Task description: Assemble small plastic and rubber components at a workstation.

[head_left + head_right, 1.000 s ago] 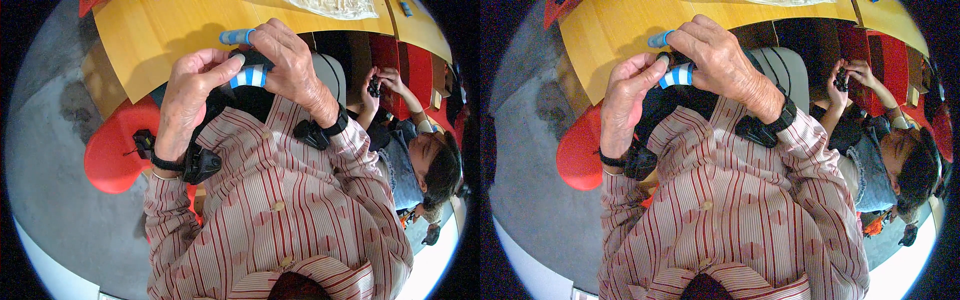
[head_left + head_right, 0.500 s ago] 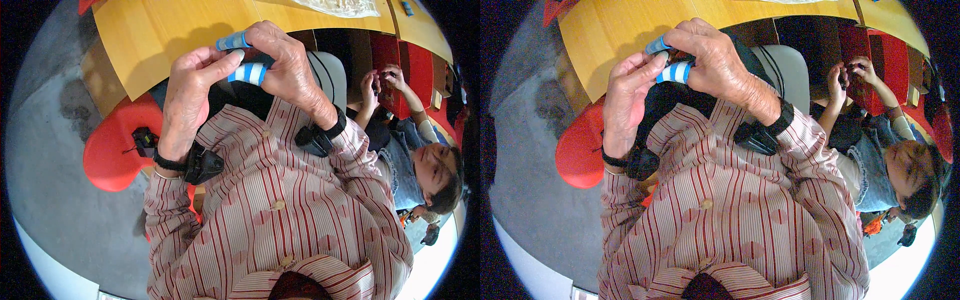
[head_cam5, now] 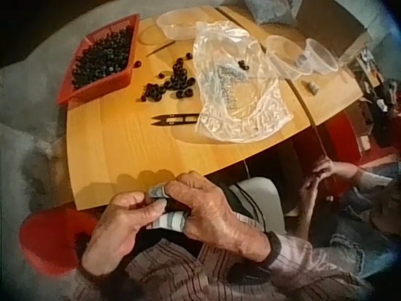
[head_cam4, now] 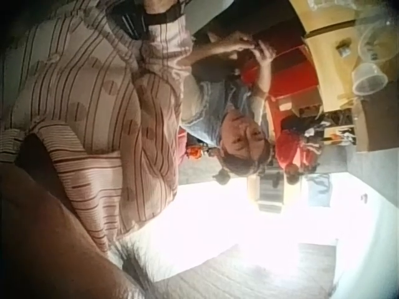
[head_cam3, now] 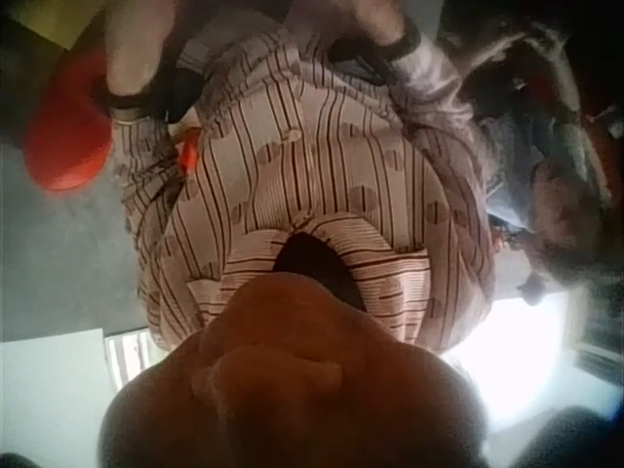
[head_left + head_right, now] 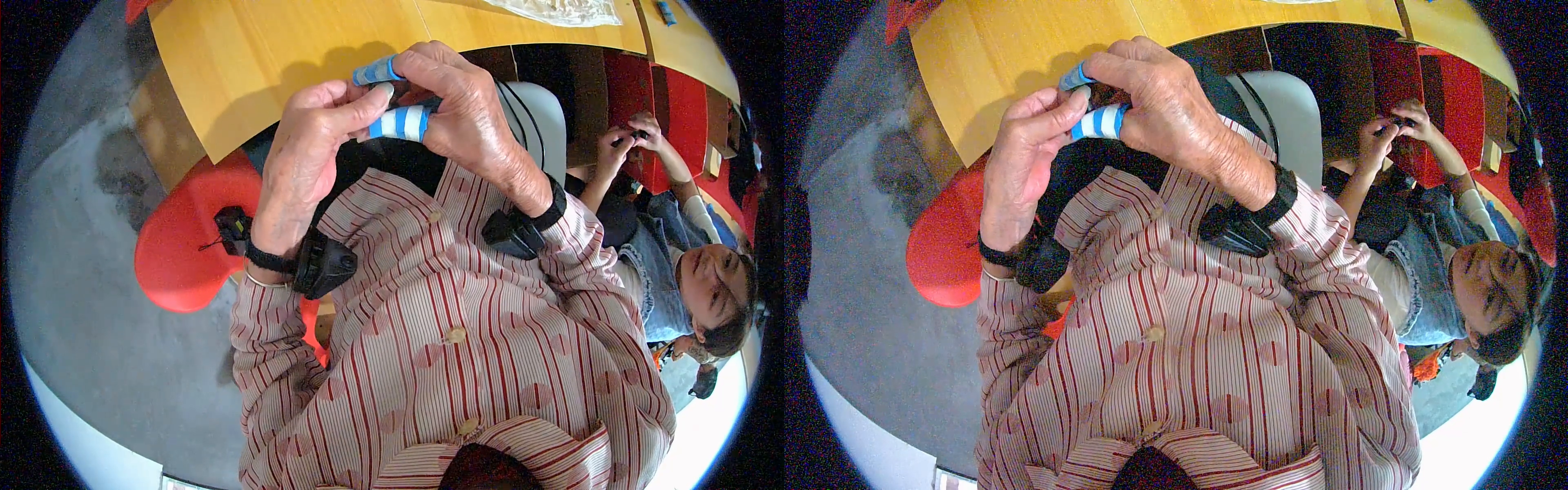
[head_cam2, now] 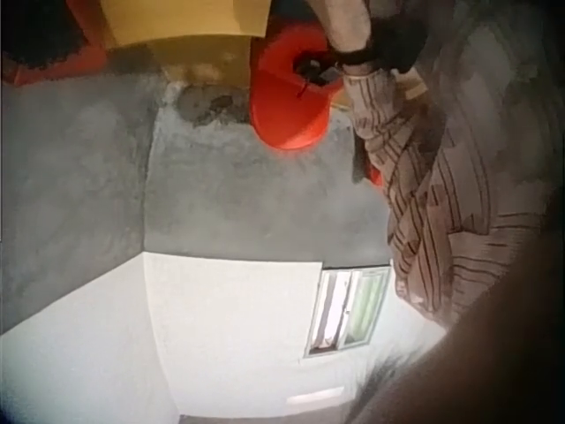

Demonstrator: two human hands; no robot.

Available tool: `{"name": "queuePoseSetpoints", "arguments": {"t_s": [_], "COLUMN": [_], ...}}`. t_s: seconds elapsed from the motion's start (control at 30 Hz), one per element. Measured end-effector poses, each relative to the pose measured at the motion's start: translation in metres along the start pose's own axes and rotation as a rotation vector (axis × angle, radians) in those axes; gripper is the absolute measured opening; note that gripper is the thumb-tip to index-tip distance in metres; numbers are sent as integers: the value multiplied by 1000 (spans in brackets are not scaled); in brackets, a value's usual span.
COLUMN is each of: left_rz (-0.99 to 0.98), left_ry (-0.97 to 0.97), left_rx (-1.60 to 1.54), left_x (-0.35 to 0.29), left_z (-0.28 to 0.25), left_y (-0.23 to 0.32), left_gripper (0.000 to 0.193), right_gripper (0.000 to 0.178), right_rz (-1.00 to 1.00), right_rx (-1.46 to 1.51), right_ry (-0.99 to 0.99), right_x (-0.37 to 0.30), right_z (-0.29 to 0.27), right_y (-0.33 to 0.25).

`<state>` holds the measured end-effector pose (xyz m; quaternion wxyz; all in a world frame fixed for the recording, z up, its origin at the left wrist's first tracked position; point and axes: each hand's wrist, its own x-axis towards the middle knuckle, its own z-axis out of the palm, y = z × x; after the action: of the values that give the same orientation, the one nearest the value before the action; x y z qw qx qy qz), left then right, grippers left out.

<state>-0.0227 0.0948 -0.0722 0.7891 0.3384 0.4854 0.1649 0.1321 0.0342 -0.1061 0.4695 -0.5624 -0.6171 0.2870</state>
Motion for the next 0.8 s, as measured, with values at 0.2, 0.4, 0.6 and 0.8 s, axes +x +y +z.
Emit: {"name": "queuePoseSetpoints", "arguments": {"t_s": [0.2,0.4,0.6,0.8], "left_rz": [-43,-38,-62,-93], "left_ry": [-89,-68,-63,-40], "left_rx": [165,74,-34,-69], "left_x": [5,7,8,-8], "left_z": [-7,-4,-6,-1], "left_y": [-3,-8,-6,11], "left_gripper": [20,19,17,28], "right_gripper": [34,35,37,37], "right_rz": [-7,-33,-82,-22], "right_rx": [-133,-143,-193,16], "right_ry": [-95,-104,-113,-120], "right_x": [2,2,4,6], "right_z": [-6,-10,-11,-16], "right_y": [-6,-4,1,1]}}
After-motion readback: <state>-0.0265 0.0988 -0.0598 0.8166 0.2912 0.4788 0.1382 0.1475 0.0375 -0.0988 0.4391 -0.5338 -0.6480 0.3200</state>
